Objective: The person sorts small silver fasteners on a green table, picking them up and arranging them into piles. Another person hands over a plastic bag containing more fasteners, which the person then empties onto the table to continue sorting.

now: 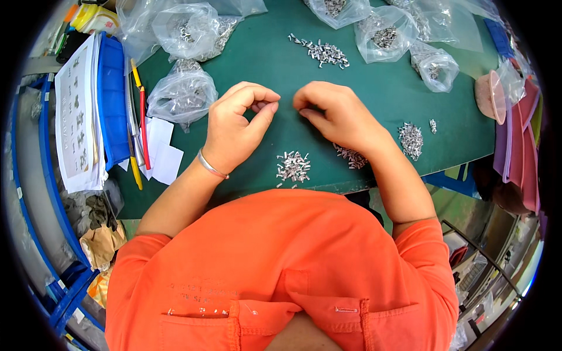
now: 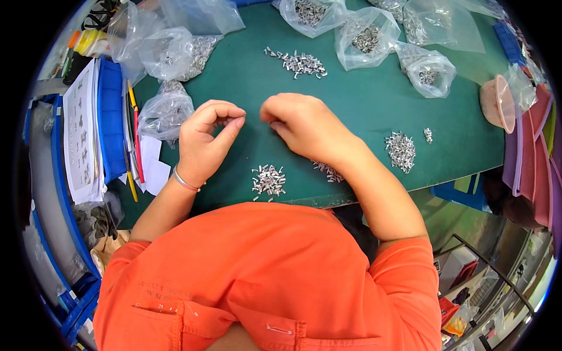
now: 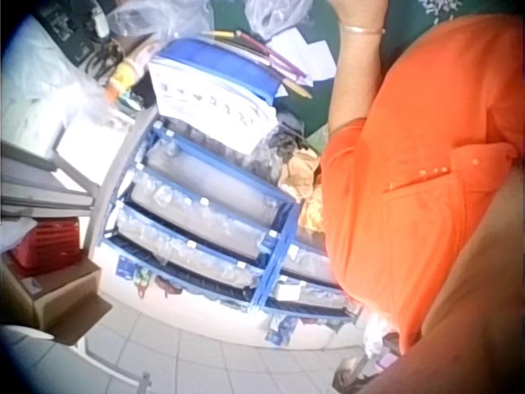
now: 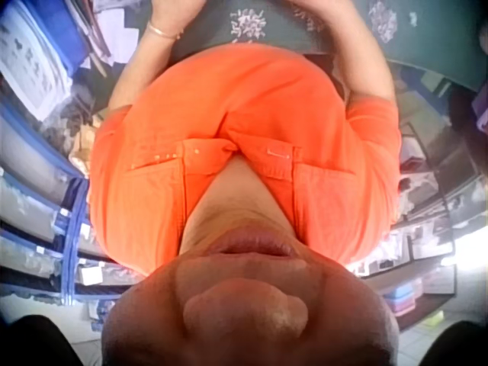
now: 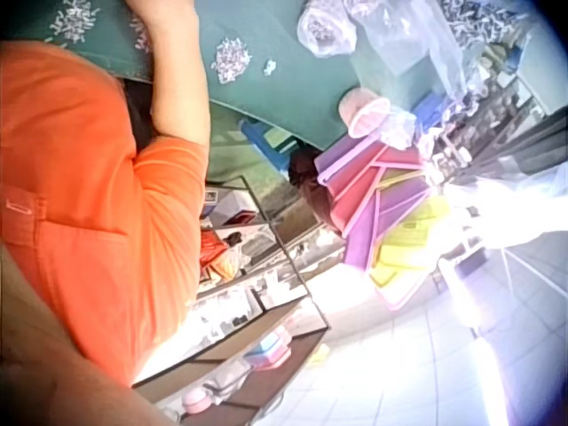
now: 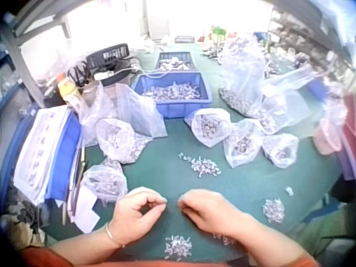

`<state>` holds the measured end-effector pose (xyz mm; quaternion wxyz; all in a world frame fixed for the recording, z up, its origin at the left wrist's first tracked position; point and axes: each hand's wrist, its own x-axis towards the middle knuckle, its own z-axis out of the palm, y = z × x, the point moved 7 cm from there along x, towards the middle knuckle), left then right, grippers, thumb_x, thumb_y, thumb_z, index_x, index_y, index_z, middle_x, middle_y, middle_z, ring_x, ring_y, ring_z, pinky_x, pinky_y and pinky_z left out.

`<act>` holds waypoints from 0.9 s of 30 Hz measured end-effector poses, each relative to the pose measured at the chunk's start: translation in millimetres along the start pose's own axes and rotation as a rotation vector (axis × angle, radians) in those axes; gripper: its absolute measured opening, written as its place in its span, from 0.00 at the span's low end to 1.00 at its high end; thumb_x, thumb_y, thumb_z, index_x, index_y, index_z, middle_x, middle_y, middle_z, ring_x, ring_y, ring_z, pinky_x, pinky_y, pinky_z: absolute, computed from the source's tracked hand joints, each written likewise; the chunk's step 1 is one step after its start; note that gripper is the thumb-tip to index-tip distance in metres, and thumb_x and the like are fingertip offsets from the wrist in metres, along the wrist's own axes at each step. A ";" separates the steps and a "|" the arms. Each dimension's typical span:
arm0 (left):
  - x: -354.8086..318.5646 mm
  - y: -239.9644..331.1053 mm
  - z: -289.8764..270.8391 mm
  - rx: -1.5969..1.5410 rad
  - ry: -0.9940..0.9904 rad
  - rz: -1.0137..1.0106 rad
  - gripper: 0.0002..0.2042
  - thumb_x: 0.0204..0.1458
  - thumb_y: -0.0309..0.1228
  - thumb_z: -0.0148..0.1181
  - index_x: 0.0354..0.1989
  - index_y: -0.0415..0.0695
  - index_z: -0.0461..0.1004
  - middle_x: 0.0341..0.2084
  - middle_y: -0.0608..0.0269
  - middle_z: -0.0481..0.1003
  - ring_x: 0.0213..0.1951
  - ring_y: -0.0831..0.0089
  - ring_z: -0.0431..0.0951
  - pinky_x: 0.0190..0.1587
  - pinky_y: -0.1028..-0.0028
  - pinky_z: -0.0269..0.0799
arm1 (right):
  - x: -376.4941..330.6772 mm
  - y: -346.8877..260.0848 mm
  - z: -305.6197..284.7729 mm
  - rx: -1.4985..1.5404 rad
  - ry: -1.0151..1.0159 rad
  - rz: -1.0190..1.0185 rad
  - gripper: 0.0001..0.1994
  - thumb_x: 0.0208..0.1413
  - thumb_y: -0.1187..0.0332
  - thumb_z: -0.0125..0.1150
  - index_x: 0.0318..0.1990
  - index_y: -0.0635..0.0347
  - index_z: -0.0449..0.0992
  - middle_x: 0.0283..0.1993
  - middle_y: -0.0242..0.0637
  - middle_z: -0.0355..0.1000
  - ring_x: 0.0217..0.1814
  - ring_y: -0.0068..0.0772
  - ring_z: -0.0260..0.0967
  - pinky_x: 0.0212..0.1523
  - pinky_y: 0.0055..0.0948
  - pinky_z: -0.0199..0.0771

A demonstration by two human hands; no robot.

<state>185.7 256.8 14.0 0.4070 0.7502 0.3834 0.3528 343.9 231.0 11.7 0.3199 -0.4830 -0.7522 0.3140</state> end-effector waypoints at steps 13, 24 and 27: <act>-2.4 4.0 22.6 -0.026 -0.112 0.010 0.08 0.49 0.18 0.65 0.39 0.37 0.77 0.32 0.62 0.80 0.34 0.76 0.80 0.38 0.78 0.76 | -65.9 28.8 -47.4 0.279 0.098 0.387 0.06 0.51 0.83 0.59 0.35 0.63 0.75 0.34 0.33 0.77 0.39 0.25 0.75 0.39 0.24 0.74; -10.5 8.6 29.8 0.010 -0.202 0.053 0.11 0.46 0.16 0.65 0.39 0.38 0.77 0.31 0.60 0.79 0.32 0.74 0.80 0.37 0.77 0.76 | -55.9 -11.6 -20.6 -0.329 -0.031 0.030 0.09 0.44 0.80 0.63 0.33 0.57 0.73 0.30 0.34 0.71 0.37 0.40 0.70 0.37 0.38 0.65; -11.2 10.0 29.0 0.015 -0.199 0.055 0.10 0.46 0.16 0.65 0.38 0.38 0.77 0.31 0.60 0.78 0.32 0.74 0.80 0.37 0.76 0.76 | -53.3 -11.8 -20.1 -0.350 -0.036 0.008 0.10 0.43 0.81 0.62 0.34 0.57 0.72 0.32 0.36 0.70 0.37 0.41 0.70 0.37 0.38 0.66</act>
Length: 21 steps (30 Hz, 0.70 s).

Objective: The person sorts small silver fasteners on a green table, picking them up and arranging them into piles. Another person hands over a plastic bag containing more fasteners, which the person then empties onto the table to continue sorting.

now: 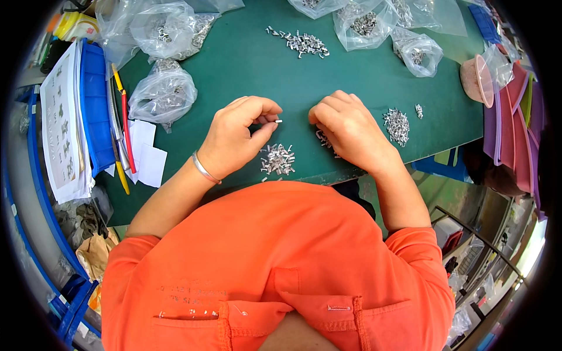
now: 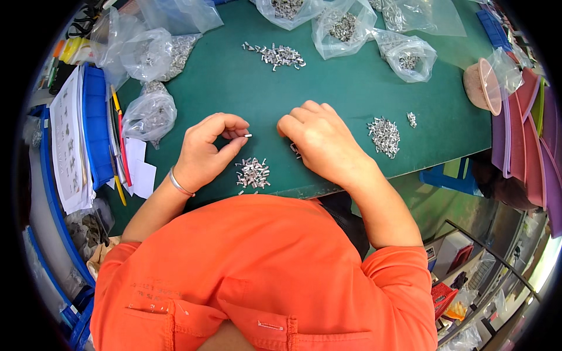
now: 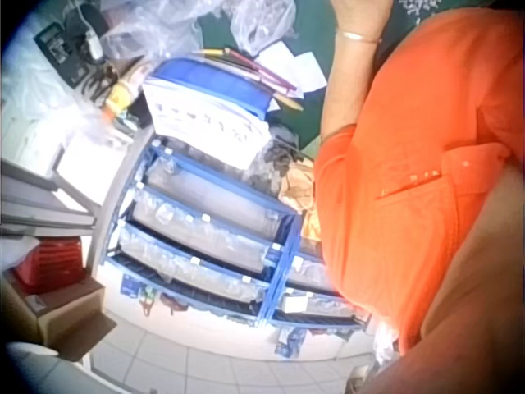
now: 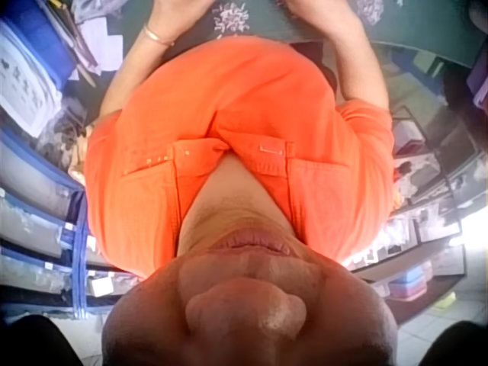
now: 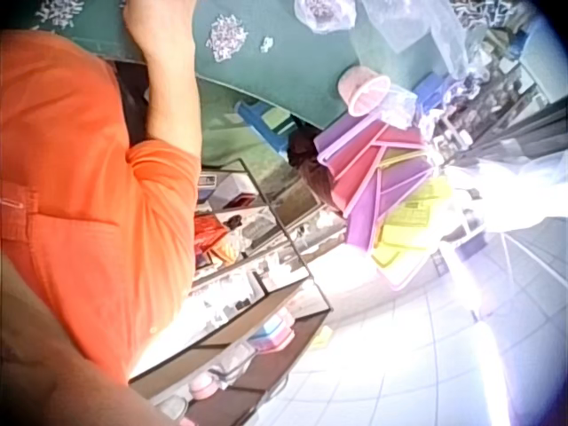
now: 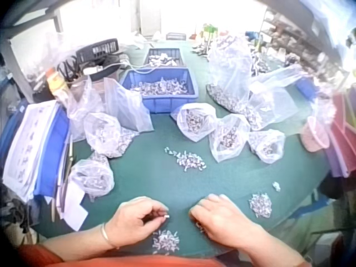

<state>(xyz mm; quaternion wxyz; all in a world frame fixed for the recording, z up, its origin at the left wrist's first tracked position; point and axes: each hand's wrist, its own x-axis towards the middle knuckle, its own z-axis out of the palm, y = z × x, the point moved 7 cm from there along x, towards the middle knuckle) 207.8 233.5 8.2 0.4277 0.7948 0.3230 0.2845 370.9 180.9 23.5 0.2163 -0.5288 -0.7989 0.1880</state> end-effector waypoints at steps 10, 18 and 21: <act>0.3 -0.5 8.0 0.084 -0.023 0.066 0.09 0.45 0.16 0.65 0.35 0.39 0.77 0.29 0.60 0.77 0.31 0.69 0.79 0.35 0.74 0.75 | 3.8 7.1 9.1 0.070 0.143 -0.059 0.09 0.45 0.80 0.61 0.34 0.58 0.71 0.32 0.40 0.70 0.38 0.47 0.69 0.39 0.42 0.70; -2.5 -3.2 9.5 0.161 -0.064 0.182 0.07 0.43 0.17 0.65 0.30 0.40 0.76 0.29 0.59 0.76 0.33 0.62 0.77 0.37 0.68 0.72 | -4.1 4.1 -8.0 0.093 0.041 -0.002 0.07 0.44 0.80 0.61 0.28 0.58 0.71 0.25 0.35 0.70 0.34 0.42 0.69 0.37 0.37 0.65; -1.3 -2.7 10.5 0.166 -0.066 0.176 0.07 0.43 0.17 0.65 0.30 0.40 0.76 0.29 0.59 0.76 0.33 0.62 0.77 0.37 0.68 0.72 | -3.4 -5.0 1.3 0.026 -0.058 -0.024 0.08 0.44 0.80 0.61 0.28 0.57 0.70 0.26 0.34 0.70 0.35 0.41 0.68 0.38 0.37 0.64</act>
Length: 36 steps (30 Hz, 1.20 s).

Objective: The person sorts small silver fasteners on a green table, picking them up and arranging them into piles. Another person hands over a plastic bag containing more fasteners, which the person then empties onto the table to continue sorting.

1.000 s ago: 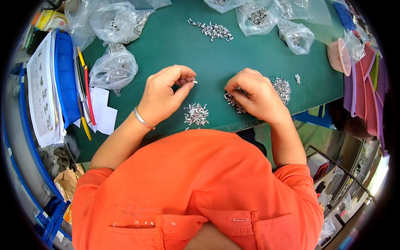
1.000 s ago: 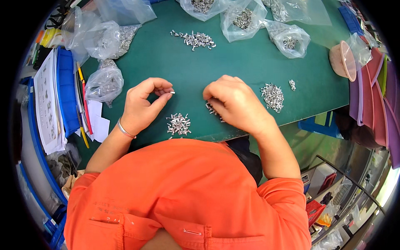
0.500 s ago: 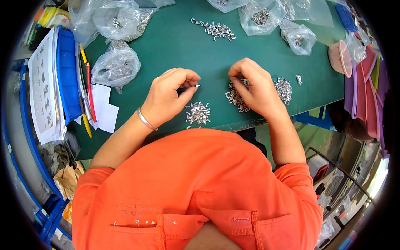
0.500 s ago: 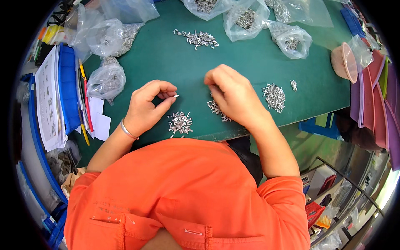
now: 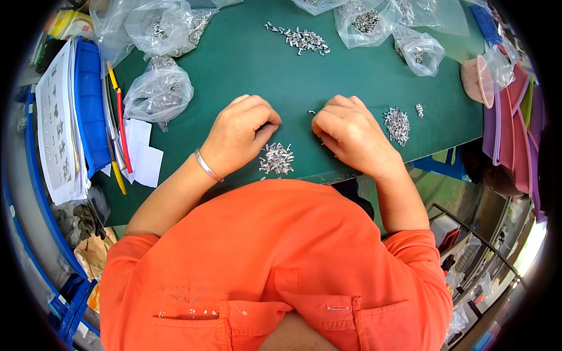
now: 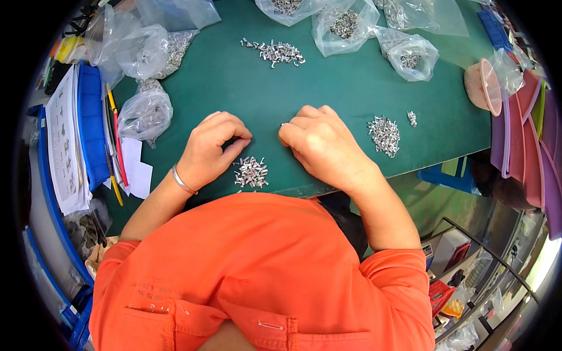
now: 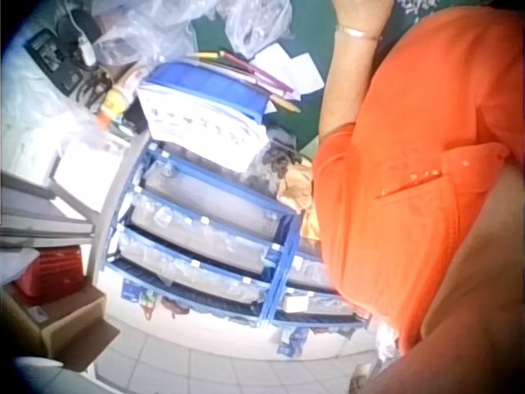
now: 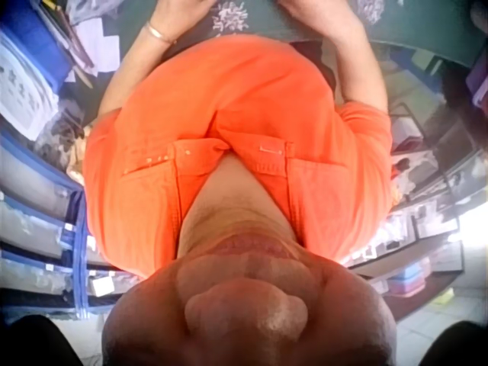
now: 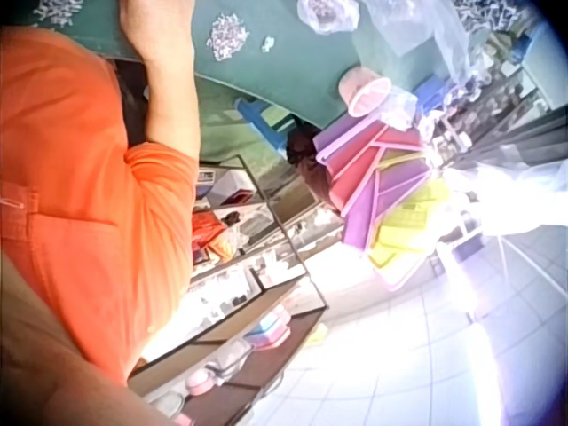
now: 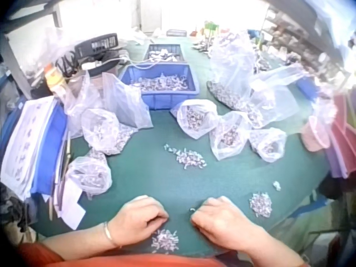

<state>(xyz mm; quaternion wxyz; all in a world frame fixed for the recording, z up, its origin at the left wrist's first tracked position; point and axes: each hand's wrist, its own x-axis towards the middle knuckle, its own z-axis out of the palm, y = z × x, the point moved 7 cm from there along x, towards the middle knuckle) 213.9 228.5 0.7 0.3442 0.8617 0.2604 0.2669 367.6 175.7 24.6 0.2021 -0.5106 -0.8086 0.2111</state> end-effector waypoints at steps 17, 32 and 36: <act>-0.9 -0.5 -0.9 -0.001 -0.030 -0.009 0.07 0.43 0.17 0.65 0.30 0.41 0.76 0.30 0.60 0.76 0.34 0.61 0.76 0.38 0.68 0.72 | 10.8 14.9 0.4 0.021 0.163 0.075 0.08 0.46 0.78 0.62 0.33 0.58 0.71 0.32 0.37 0.72 0.39 0.43 0.69 0.40 0.37 0.66; 2.9 -3.6 1.4 -0.007 -0.043 -0.040 0.06 0.43 0.17 0.66 0.29 0.39 0.77 0.28 0.61 0.75 0.30 0.68 0.76 0.32 0.73 0.71 | -112.9 90.8 -79.4 0.036 0.431 0.731 0.06 0.48 0.80 0.63 0.34 0.64 0.75 0.29 0.35 0.75 0.31 0.25 0.72 0.34 0.25 0.72; 1.5 -4.0 0.4 -0.014 -0.032 -0.039 0.06 0.44 0.17 0.66 0.29 0.39 0.77 0.29 0.62 0.76 0.30 0.68 0.76 0.31 0.73 0.71 | -112.8 82.5 -81.3 -0.095 0.404 0.645 0.05 0.47 0.81 0.60 0.33 0.66 0.75 0.31 0.41 0.76 0.35 0.37 0.76 0.37 0.29 0.74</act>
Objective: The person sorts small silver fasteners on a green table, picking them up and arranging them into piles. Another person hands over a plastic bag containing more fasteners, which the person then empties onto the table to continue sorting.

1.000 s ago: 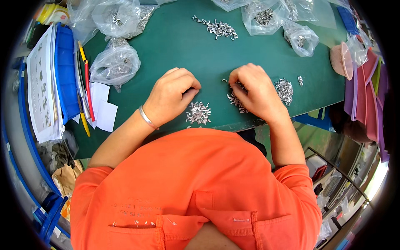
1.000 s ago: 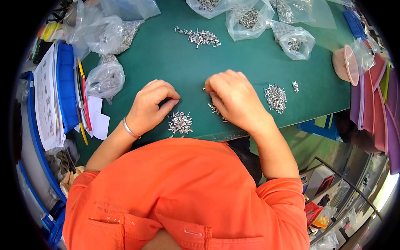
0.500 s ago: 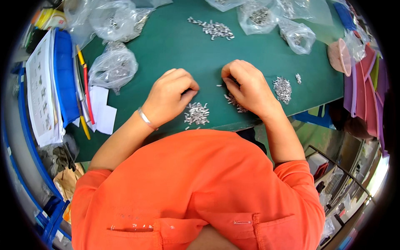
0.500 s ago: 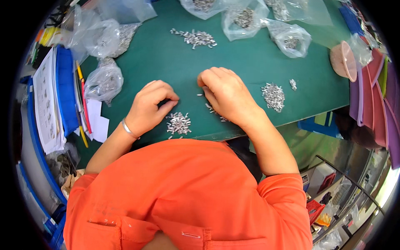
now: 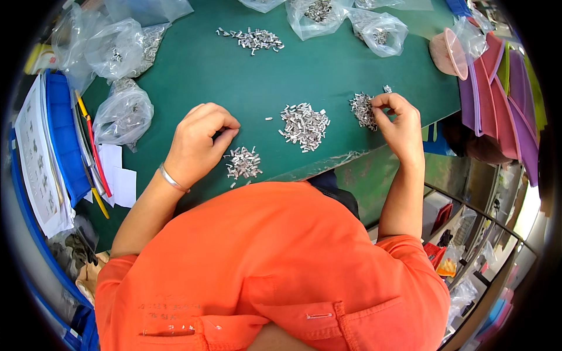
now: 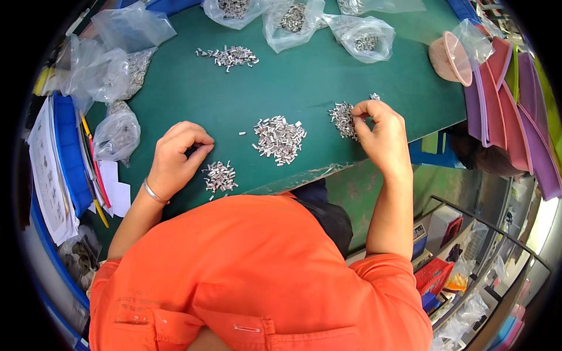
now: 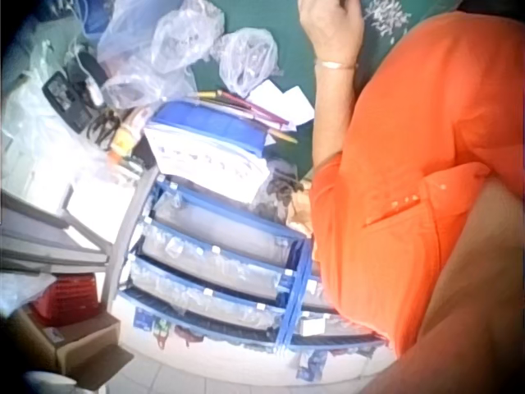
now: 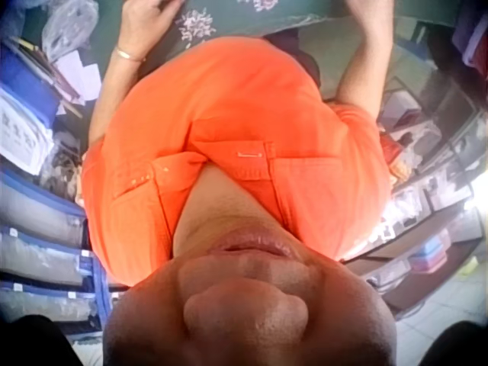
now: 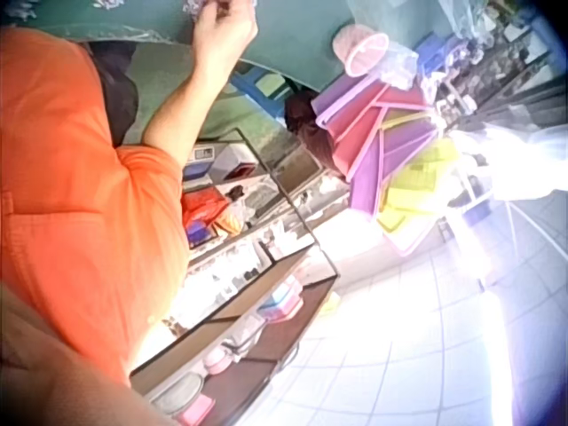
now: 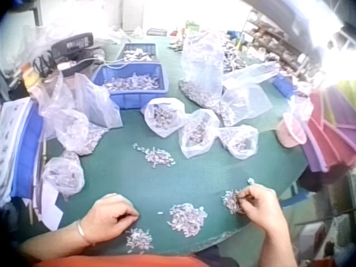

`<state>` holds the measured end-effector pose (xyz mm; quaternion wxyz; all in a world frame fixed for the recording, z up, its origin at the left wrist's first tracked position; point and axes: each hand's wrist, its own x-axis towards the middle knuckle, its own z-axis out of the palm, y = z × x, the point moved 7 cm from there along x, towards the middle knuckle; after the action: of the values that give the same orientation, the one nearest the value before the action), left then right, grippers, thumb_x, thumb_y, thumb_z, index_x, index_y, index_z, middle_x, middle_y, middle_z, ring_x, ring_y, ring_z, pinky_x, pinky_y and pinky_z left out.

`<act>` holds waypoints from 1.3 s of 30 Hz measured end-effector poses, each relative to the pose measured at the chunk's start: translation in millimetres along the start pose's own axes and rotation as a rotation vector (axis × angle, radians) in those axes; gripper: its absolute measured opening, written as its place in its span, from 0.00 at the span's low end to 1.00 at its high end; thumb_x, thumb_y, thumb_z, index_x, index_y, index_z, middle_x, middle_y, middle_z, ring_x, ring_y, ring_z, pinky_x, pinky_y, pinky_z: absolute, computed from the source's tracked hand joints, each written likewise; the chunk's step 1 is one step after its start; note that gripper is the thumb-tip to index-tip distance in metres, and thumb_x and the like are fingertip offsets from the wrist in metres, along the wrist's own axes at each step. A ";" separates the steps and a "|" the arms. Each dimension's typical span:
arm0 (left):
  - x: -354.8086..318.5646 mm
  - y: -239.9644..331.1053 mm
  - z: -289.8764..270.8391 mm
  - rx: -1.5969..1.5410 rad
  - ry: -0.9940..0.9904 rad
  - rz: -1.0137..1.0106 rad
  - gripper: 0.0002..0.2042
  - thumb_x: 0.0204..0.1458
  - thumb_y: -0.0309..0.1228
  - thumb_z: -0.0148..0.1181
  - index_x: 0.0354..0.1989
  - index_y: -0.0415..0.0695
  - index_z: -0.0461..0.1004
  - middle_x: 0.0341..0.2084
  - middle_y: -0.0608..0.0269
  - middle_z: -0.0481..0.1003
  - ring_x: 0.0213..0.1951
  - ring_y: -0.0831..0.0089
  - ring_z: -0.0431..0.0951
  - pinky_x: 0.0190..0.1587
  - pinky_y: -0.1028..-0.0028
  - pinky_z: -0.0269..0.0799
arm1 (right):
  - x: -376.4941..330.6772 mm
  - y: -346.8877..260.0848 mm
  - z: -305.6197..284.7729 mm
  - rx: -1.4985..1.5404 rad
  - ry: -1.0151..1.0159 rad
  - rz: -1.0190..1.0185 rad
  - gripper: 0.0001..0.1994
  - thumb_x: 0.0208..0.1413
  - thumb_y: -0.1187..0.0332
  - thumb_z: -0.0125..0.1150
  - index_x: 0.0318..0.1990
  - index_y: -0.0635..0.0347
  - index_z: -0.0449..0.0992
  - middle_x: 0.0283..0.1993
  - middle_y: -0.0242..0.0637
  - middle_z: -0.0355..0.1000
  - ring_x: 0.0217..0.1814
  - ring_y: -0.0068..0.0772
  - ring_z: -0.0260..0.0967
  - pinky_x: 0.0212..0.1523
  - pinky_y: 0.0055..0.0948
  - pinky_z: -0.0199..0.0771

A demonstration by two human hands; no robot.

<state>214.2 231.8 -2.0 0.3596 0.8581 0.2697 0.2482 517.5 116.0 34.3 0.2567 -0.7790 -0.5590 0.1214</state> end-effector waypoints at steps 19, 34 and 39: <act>-1.3 -0.7 -3.8 -0.015 0.029 -0.011 0.06 0.45 0.17 0.64 0.31 0.40 0.76 0.29 0.60 0.77 0.31 0.66 0.77 0.33 0.71 0.73 | 20.5 -109.1 73.5 0.367 -0.191 -0.430 0.10 0.43 0.85 0.60 0.33 0.62 0.72 0.32 0.38 0.71 0.36 0.42 0.72 0.34 0.33 0.72; -6.3 -5.7 -2.9 -0.519 0.121 -0.170 0.14 0.50 0.16 0.65 0.44 0.38 0.73 0.34 0.61 0.80 0.37 0.77 0.81 0.40 0.78 0.76 | 8.6 -97.8 68.8 0.302 -0.263 -0.418 0.09 0.45 0.83 0.62 0.35 0.62 0.72 0.35 0.40 0.72 0.38 0.42 0.71 0.38 0.35 0.72; -5.1 1.4 -2.8 -0.551 0.187 -0.110 0.14 0.48 0.18 0.67 0.44 0.38 0.74 0.32 0.62 0.81 0.35 0.77 0.82 0.39 0.79 0.77 | 6.2 -133.2 76.2 0.512 -0.250 -0.483 0.09 0.46 0.79 0.66 0.36 0.61 0.74 0.35 0.39 0.74 0.38 0.43 0.71 0.38 0.36 0.72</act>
<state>209.2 229.0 -0.4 0.5655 0.6856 0.2705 0.3701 375.6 174.3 42.3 0.3942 -0.5145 -0.7051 0.2874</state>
